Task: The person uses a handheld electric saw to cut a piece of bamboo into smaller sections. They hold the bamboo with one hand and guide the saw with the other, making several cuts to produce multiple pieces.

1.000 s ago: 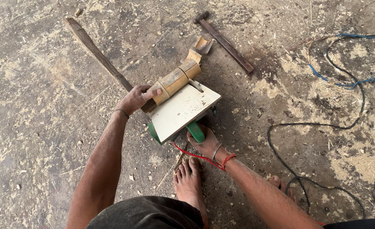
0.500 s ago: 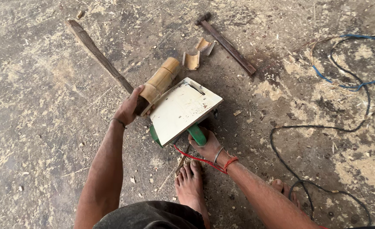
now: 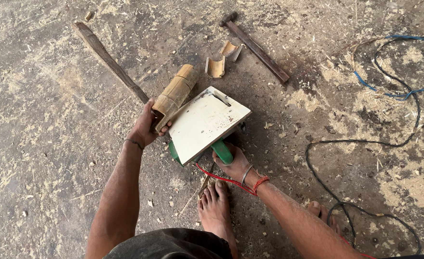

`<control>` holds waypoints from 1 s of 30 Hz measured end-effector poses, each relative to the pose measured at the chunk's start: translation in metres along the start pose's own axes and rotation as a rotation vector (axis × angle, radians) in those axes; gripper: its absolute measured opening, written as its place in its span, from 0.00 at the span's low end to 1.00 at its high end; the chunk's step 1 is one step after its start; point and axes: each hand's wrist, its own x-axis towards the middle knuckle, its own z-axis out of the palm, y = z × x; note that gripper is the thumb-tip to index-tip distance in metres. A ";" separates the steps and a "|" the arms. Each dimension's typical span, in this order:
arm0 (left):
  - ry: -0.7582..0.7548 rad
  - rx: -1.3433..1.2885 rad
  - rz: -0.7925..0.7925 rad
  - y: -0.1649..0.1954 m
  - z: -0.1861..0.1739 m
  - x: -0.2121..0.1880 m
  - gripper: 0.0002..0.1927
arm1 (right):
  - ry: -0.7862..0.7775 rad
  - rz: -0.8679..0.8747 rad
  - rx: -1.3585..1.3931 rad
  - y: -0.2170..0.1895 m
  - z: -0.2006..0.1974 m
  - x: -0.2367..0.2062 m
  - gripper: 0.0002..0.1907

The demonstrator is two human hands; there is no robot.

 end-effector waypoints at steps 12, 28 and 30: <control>0.264 0.429 0.523 0.012 0.006 -0.004 0.41 | 0.029 0.035 0.006 -0.001 0.000 -0.001 0.08; 0.763 1.224 0.930 0.025 0.012 0.003 0.48 | 0.062 0.070 0.092 -0.010 0.000 -0.002 0.13; 0.623 1.526 0.704 0.027 0.013 0.006 0.37 | 0.063 0.051 0.085 -0.011 0.001 -0.001 0.12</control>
